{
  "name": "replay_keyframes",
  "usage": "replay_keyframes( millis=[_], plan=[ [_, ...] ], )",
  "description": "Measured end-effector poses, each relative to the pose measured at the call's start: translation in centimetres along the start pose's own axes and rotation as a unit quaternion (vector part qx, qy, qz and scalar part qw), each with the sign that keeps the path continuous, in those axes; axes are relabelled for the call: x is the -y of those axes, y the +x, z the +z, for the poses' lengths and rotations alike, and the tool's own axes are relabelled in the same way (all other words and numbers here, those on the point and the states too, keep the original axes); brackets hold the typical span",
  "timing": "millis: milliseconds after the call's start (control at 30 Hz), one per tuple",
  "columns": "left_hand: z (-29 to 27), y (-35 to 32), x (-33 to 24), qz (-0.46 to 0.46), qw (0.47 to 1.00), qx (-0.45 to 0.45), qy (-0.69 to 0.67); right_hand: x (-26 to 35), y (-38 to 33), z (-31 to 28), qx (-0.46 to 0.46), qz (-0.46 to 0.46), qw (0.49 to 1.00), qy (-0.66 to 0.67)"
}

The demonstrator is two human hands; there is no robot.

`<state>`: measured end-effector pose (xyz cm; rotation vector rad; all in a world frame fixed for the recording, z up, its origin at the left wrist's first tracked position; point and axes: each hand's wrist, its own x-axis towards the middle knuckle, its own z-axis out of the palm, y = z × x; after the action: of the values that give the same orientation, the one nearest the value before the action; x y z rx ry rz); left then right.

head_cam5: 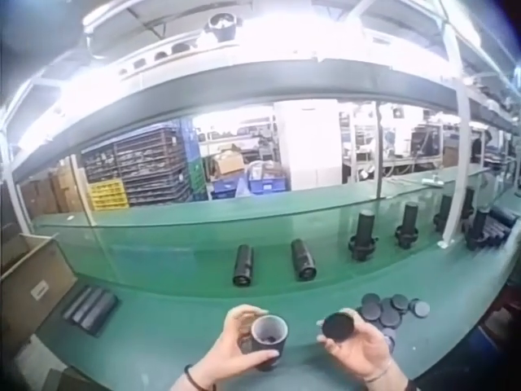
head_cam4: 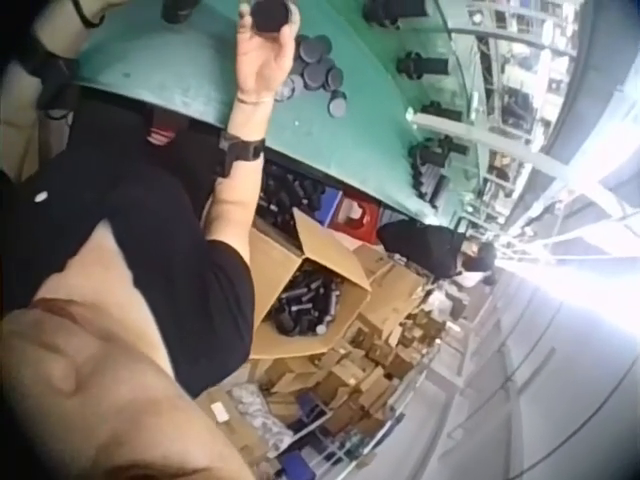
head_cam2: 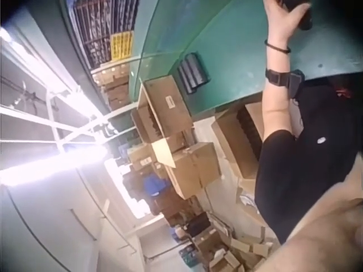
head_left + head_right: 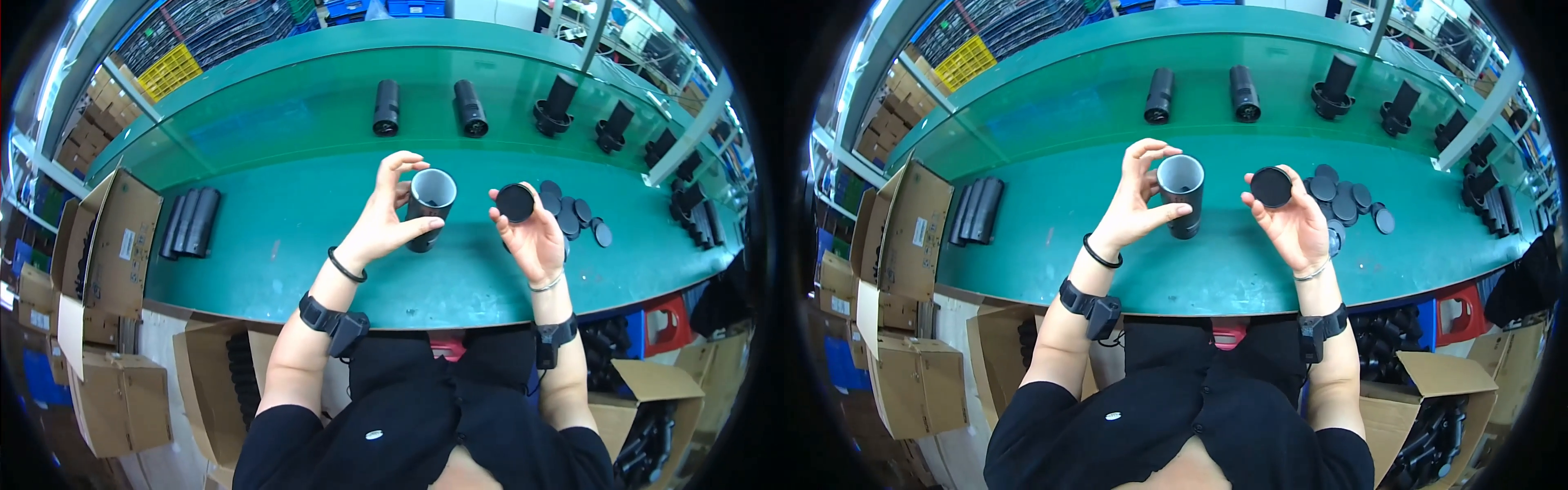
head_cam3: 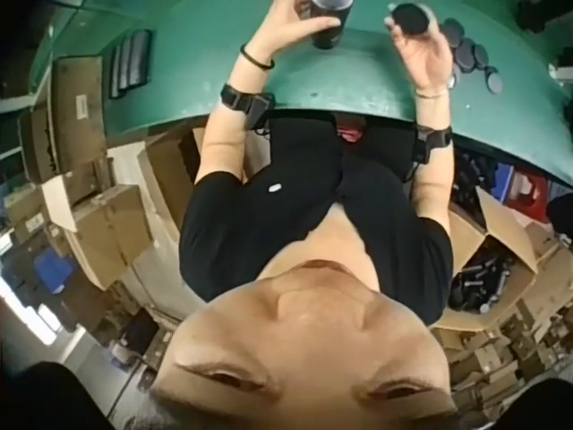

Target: The person picks up a black cylinder and a cap, presses the cap onto the cylinder, and places the assembled unit onto the green workbench.

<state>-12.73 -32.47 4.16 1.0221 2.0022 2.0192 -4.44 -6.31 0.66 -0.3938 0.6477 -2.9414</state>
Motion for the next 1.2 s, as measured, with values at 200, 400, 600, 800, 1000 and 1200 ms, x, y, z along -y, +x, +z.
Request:
replay_keyframes(
  millis=[200, 400, 600, 800, 1000, 1200],
  plan=[
    [-1.4, 0.0, 0.0, 0.081, 0.979, 0.008, 0.188, -1.2, 0.9, 1.3, 0.012, 0.027, 0.999, -0.018],
    [-1.1, 0.0, -0.8, 0.122, 0.96, 0.003, 0.251, 0.2, 0.7, 4.5, 0.009, 0.084, 0.925, -0.369],
    [0.1, -1.5, -1.8, 0.135, 0.951, -0.002, 0.278, 1.2, 3.7, 13.5, 0.153, 0.236, 0.65, -0.706],
    [0.6, -2.6, -2.1, 0.133, 0.95, 0.0, 0.282, 0.1, 5.6, 14.6, 0.243, 0.27, 0.482, -0.798],
    [-0.1, -2.9, -2.0, 0.139, 0.945, 0.009, 0.297, -0.2, 6.1, 14.8, 0.224, 0.284, 0.495, -0.79],
    [-0.5, -2.7, -2.4, 0.127, 0.943, 0.021, 0.308, -0.7, 6.2, 14.1, 0.238, 0.269, 0.482, -0.799]
  ],
)
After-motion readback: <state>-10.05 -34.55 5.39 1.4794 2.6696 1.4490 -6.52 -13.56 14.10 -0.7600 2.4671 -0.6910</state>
